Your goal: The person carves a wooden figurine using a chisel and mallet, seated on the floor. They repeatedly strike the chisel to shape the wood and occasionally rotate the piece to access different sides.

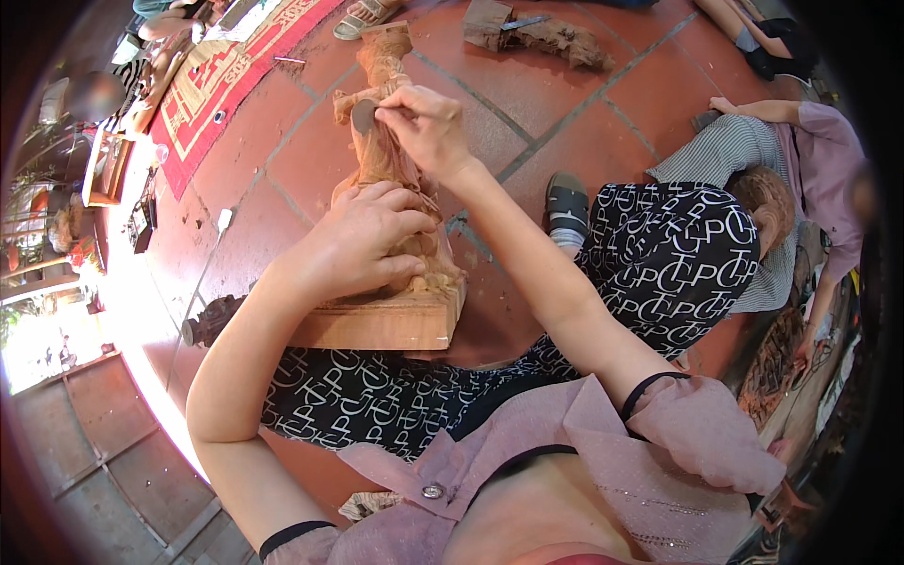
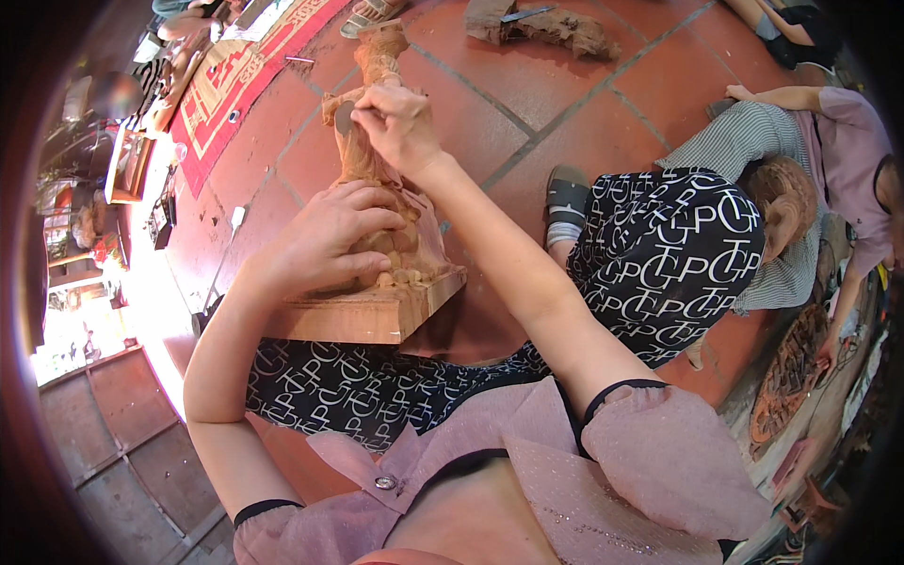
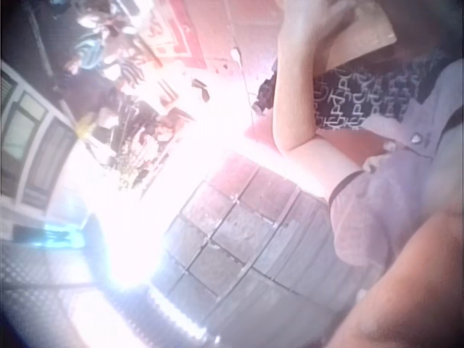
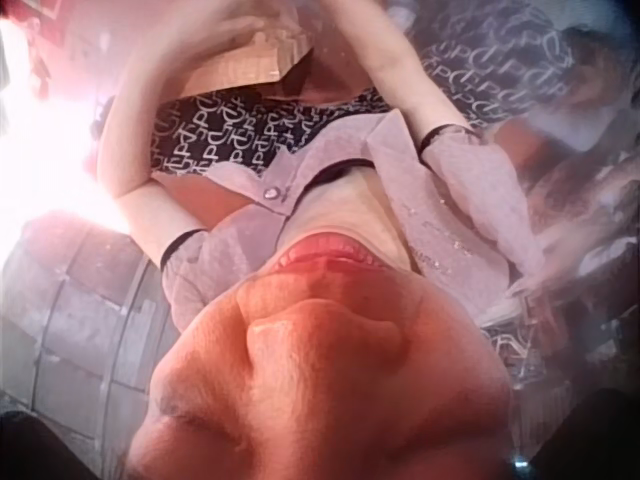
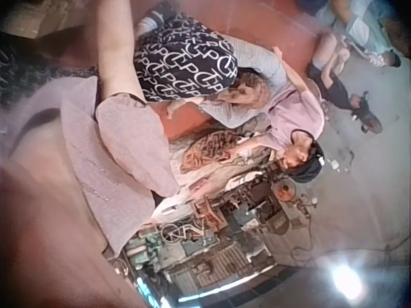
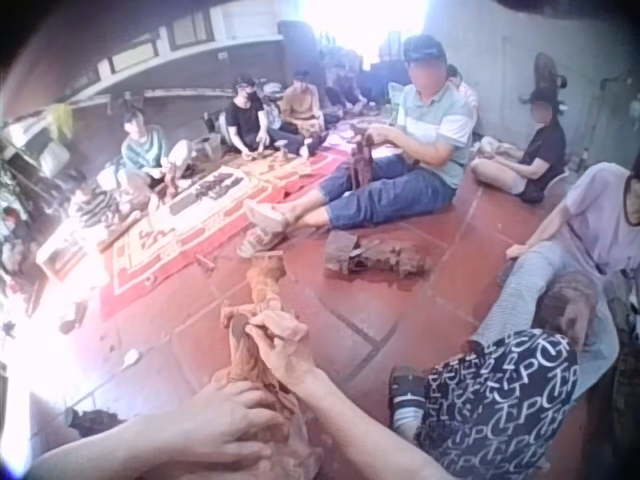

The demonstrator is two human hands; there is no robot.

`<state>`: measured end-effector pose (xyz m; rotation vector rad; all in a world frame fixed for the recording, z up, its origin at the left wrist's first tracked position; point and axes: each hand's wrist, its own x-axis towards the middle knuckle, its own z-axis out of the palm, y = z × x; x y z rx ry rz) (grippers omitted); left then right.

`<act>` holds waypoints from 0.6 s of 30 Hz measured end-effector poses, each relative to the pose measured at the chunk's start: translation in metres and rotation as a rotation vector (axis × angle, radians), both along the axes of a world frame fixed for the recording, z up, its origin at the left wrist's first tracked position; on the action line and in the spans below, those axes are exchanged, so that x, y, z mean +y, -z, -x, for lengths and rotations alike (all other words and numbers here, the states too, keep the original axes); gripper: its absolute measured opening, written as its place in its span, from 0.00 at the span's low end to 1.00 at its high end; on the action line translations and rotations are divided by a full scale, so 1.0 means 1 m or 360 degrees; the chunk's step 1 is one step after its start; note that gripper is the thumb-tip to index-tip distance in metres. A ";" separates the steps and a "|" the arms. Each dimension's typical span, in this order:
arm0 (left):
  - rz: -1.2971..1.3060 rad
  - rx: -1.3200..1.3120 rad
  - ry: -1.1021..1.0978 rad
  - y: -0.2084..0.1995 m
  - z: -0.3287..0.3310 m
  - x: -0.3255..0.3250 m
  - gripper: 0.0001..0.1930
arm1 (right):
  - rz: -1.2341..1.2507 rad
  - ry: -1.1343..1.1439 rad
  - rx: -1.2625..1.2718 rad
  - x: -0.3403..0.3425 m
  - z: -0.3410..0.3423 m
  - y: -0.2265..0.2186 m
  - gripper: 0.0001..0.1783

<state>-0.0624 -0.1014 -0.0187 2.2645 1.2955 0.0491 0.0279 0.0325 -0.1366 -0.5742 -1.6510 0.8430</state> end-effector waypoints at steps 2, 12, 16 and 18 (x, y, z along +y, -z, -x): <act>-0.0003 -0.0009 0.0025 -0.001 0.001 0.000 0.19 | -0.0162 0.0040 -0.0049 -0.009 0.000 0.003 0.07; 0.0110 0.0083 0.0014 -0.008 -0.004 0.001 0.22 | 0.0867 -0.0298 0.0496 -0.001 -0.021 0.013 0.05; 0.0141 0.0117 0.0011 -0.013 -0.007 0.002 0.23 | 0.0762 -0.0251 0.0386 -0.001 -0.018 0.007 0.05; 0.0145 0.0110 -0.0006 -0.014 -0.008 0.002 0.24 | 0.0614 -0.0154 0.0281 -0.003 -0.018 0.003 0.05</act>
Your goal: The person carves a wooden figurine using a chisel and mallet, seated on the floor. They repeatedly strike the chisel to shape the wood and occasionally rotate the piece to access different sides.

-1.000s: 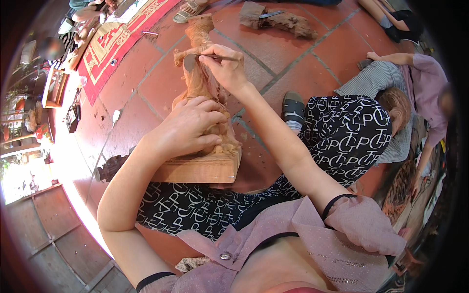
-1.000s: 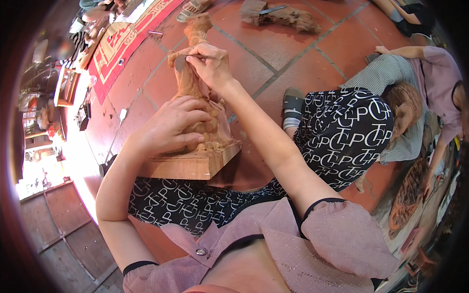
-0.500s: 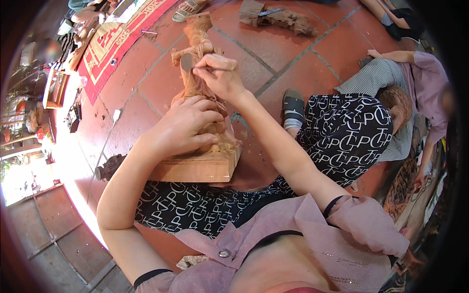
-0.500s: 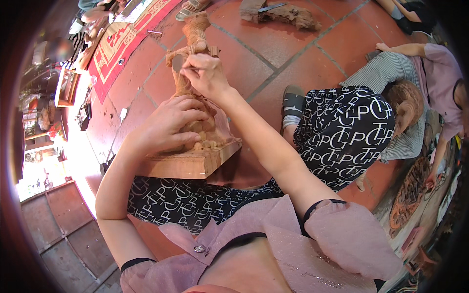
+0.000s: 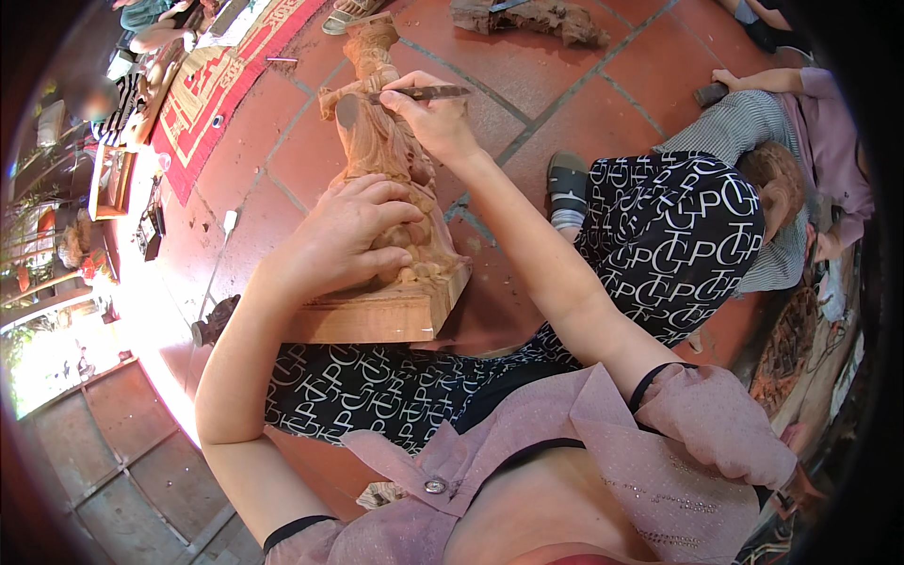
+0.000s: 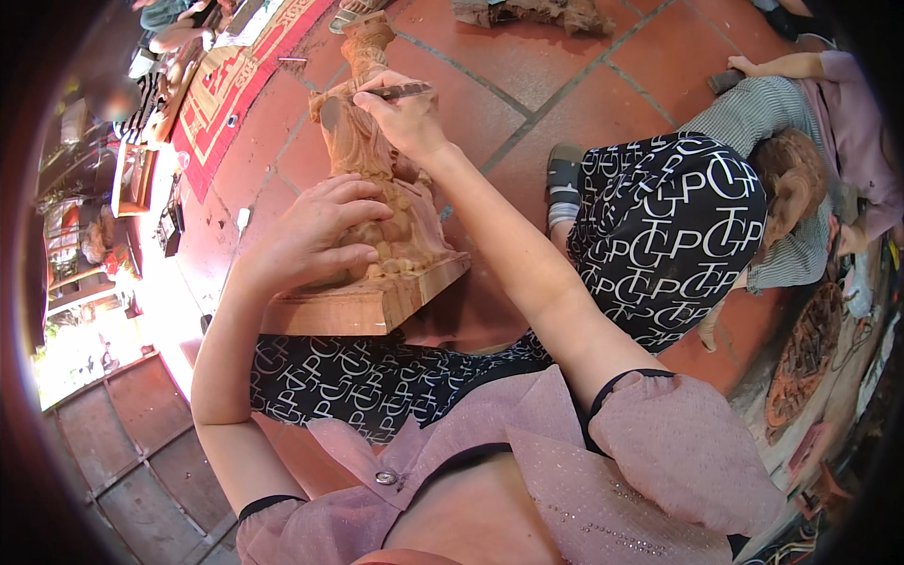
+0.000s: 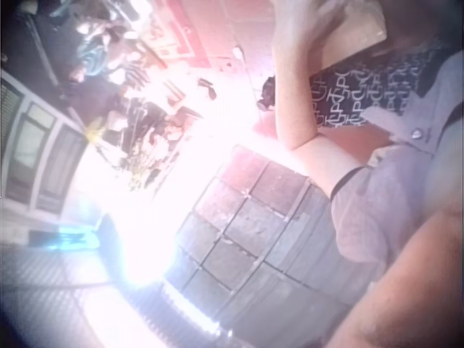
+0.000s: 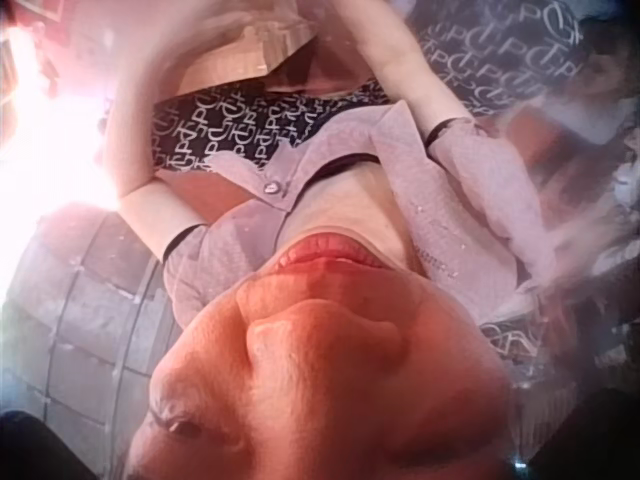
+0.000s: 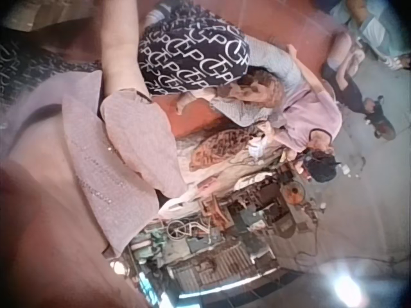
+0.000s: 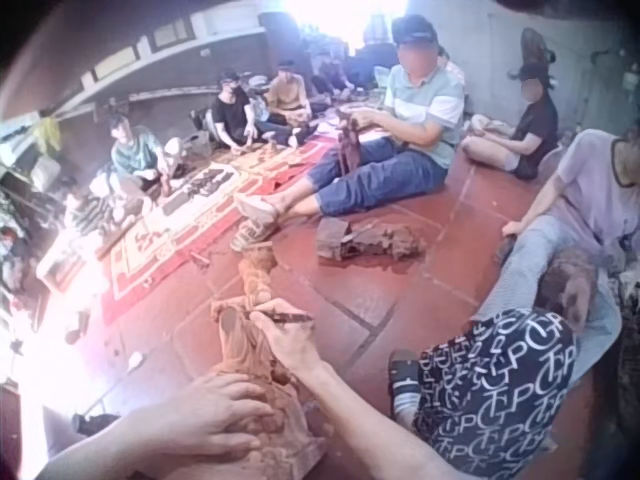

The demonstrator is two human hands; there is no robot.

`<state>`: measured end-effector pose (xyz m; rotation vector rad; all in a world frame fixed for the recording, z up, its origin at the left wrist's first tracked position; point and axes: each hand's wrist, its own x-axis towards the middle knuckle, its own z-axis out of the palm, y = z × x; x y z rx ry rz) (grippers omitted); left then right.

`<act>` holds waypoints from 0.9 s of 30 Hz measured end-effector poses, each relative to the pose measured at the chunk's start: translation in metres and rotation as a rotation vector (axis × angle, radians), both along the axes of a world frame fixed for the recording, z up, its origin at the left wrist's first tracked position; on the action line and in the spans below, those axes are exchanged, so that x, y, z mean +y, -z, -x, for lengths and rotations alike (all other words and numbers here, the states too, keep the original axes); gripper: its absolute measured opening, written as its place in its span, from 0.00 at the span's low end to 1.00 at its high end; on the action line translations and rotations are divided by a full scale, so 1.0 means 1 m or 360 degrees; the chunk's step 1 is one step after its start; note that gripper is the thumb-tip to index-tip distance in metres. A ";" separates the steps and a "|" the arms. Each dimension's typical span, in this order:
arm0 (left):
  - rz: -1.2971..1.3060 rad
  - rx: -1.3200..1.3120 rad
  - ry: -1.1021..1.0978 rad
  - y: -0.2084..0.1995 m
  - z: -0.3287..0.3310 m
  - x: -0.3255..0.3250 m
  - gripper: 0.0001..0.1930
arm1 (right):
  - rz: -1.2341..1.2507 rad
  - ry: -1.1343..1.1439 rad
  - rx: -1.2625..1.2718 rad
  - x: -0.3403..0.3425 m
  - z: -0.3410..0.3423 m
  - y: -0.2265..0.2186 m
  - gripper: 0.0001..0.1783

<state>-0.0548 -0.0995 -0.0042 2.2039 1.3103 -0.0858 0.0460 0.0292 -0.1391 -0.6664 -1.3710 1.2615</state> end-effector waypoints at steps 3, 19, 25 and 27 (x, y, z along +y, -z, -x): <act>-0.0024 -0.0026 -0.0001 0.001 -0.001 0.000 0.25 | -0.0159 0.0078 -0.0067 0.000 0.003 -0.002 0.06; -0.0145 -0.0112 0.0022 0.010 0.006 -0.002 0.25 | -0.0393 0.0139 -0.0234 -0.005 0.001 0.005 0.06; -0.0132 -0.0103 0.0013 0.006 0.003 -0.003 0.25 | -0.0569 0.0120 -0.0140 0.000 0.007 -0.001 0.05; -0.0103 -0.0092 0.0010 0.004 0.002 -0.002 0.25 | -0.0645 0.0160 -0.0132 -0.004 0.008 0.001 0.05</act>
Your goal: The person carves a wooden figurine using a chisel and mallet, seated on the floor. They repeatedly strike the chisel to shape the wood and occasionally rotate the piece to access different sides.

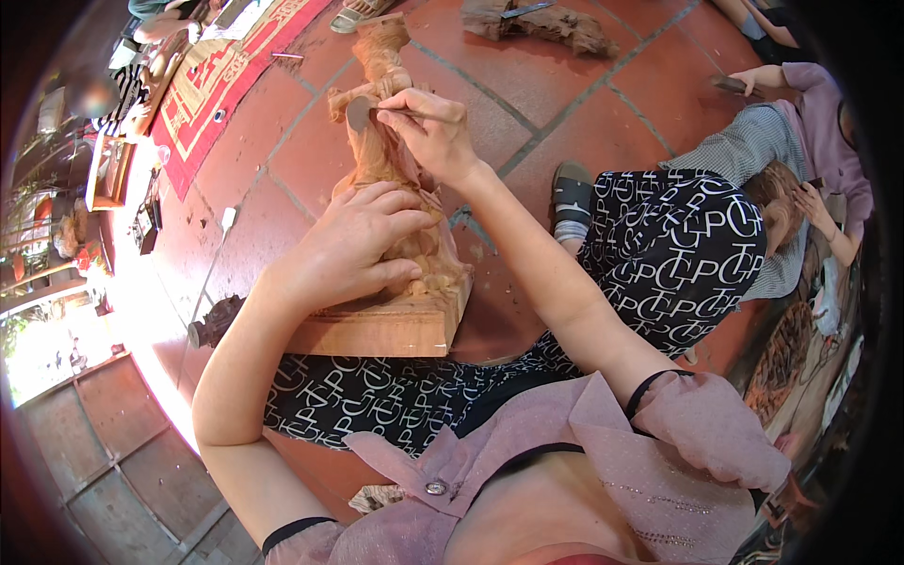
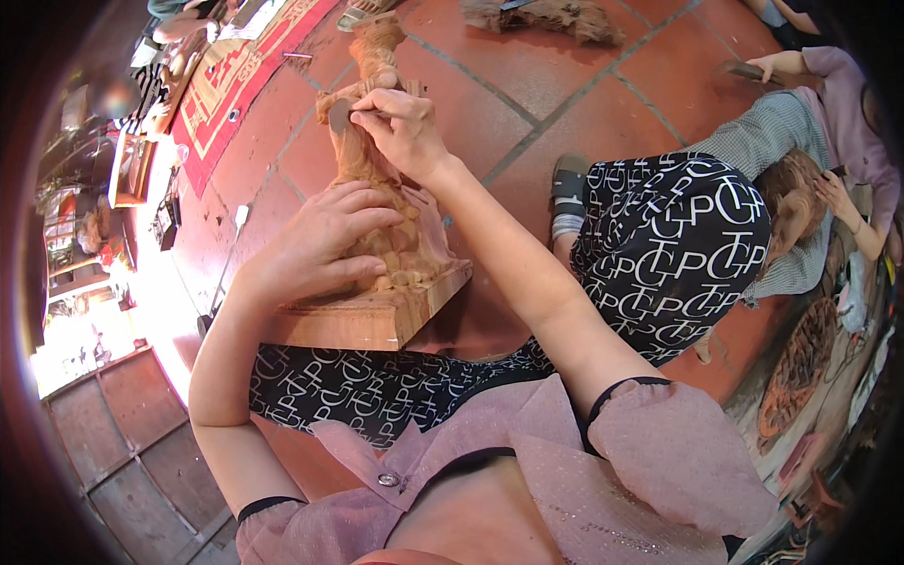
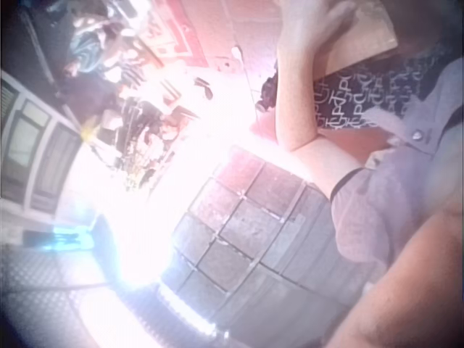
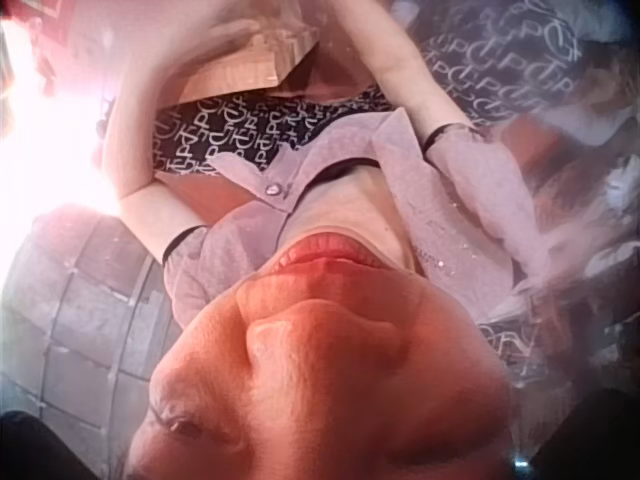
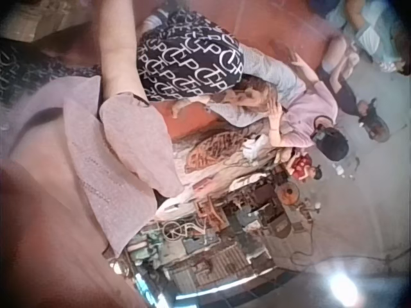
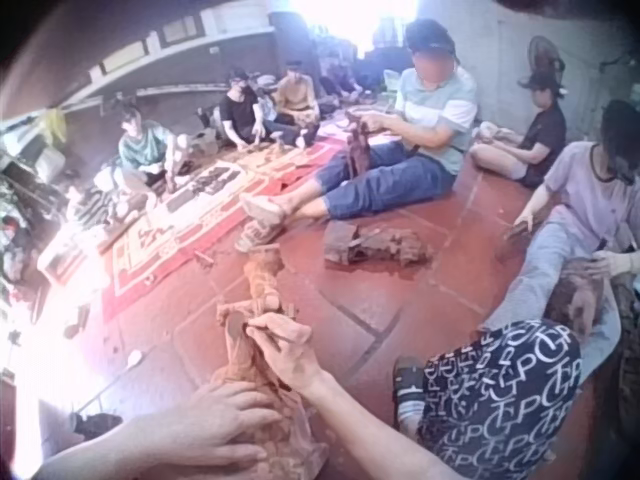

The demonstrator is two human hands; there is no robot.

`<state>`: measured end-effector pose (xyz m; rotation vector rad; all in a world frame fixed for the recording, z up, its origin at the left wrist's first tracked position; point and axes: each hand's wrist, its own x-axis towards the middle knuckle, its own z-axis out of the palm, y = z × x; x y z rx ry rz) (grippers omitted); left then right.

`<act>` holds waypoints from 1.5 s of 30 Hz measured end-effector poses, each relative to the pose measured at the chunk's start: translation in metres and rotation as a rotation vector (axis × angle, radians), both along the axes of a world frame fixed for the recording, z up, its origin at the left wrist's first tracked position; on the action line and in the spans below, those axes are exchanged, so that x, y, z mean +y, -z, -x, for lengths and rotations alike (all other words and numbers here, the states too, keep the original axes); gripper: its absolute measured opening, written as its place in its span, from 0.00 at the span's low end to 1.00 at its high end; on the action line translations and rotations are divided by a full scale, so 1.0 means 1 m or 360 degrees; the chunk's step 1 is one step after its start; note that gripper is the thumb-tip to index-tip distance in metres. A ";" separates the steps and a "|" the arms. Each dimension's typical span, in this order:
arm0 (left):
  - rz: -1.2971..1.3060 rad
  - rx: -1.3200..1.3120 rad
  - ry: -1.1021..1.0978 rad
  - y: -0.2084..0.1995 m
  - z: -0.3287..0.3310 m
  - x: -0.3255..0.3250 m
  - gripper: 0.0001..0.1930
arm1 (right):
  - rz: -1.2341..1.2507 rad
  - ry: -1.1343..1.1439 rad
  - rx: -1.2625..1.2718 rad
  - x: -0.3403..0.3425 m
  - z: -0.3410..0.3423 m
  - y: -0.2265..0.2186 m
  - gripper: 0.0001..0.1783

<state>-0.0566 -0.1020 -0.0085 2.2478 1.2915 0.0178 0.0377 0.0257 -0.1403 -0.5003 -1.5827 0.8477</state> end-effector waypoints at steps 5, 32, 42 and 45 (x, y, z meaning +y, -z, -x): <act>0.0006 0.0008 0.0026 -0.002 0.001 0.001 0.25 | 0.0117 -0.0081 -0.0172 -0.011 -0.009 0.001 0.05; 0.0002 0.0032 0.0031 0.002 0.004 0.001 0.26 | 0.0813 -0.0235 0.0205 -0.005 -0.003 0.015 0.06; 0.0068 0.0019 -0.0014 -0.002 0.001 -0.001 0.27 | 0.0495 -0.0114 0.0044 -0.004 -0.002 0.002 0.06; 0.0086 0.0008 -0.0019 -0.002 0.001 -0.001 0.27 | 0.0313 -0.0025 -0.0008 -0.006 -0.006 0.000 0.05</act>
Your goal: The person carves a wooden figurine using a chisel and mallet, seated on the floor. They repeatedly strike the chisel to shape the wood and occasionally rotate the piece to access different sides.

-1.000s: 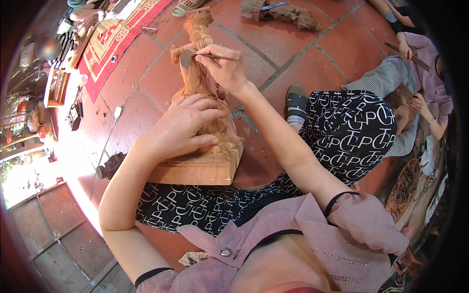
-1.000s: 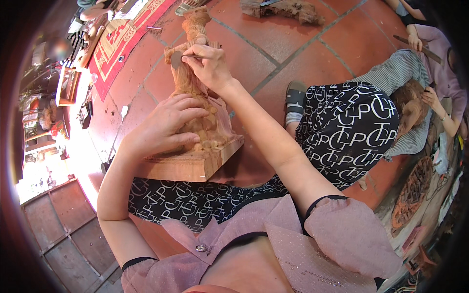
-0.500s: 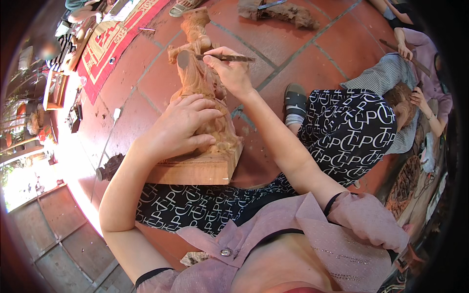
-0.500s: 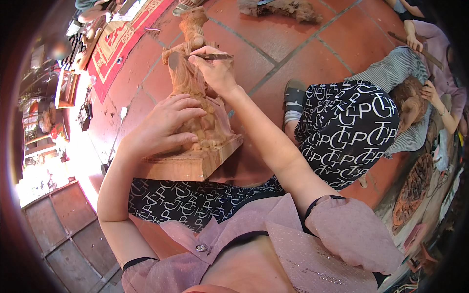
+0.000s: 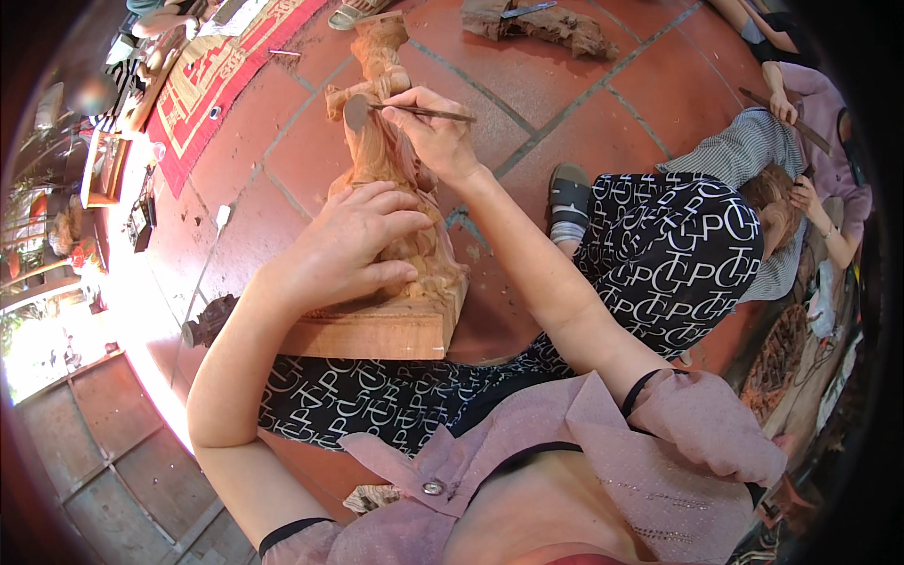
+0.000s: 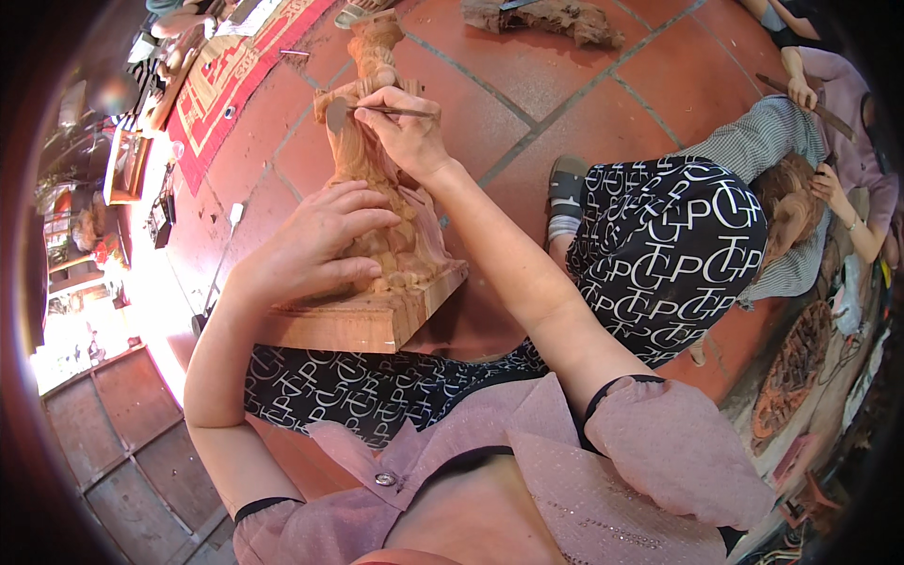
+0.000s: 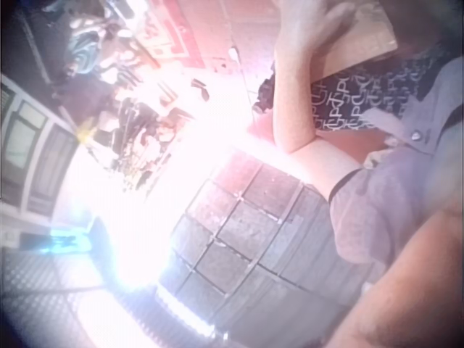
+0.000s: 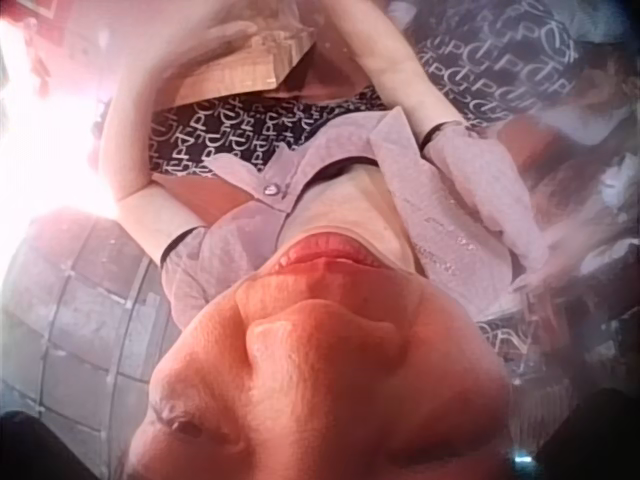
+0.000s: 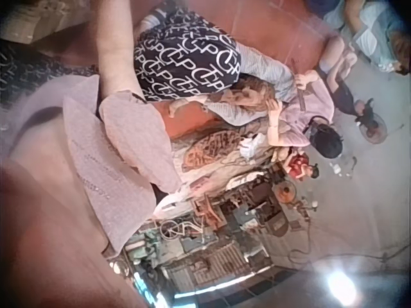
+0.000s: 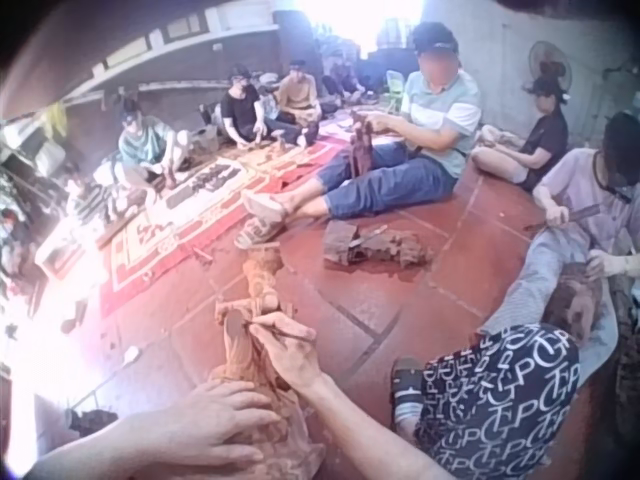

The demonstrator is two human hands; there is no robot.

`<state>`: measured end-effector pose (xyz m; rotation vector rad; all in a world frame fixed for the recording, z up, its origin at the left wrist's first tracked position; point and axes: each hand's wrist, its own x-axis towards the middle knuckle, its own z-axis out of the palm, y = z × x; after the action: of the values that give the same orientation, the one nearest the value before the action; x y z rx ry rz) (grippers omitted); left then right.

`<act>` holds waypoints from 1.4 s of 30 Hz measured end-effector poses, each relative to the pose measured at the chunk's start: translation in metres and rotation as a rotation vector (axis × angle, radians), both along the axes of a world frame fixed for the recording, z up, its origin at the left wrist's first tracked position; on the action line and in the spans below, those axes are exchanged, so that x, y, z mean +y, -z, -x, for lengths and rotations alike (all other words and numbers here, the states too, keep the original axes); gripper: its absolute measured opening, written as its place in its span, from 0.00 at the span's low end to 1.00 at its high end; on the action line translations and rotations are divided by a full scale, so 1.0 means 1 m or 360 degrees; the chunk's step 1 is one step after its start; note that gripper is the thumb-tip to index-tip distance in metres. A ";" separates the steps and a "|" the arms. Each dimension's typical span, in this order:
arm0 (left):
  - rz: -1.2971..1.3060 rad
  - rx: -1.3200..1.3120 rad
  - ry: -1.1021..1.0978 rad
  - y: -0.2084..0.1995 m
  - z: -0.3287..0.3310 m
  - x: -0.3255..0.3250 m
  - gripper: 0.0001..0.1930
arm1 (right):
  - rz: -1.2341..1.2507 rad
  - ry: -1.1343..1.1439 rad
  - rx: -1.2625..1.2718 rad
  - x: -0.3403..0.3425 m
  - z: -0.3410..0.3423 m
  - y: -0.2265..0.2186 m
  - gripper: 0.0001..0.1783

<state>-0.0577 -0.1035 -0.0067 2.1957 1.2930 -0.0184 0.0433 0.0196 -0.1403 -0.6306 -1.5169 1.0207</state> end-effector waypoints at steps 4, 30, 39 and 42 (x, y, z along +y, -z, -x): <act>0.0018 0.0002 -0.0006 -0.001 0.001 0.002 0.27 | -0.0005 -0.0013 0.0009 -0.006 -0.001 0.017 0.05; 0.0012 0.0026 0.0007 -0.003 0.001 0.002 0.28 | 0.0135 -0.0153 0.0151 -0.001 0.005 0.004 0.06; -0.0009 0.0009 0.0024 0.001 0.002 0.004 0.27 | -0.0081 -0.0029 -0.0055 -0.012 -0.002 0.015 0.05; -0.0021 0.0017 0.0033 0.005 0.006 0.005 0.27 | 0.0106 -0.0168 -0.0055 -0.021 -0.006 0.011 0.04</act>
<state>-0.0641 -0.0989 -0.0119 2.2226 1.2797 -0.0295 0.0494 -0.0014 -0.1517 -0.6229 -1.5654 1.1499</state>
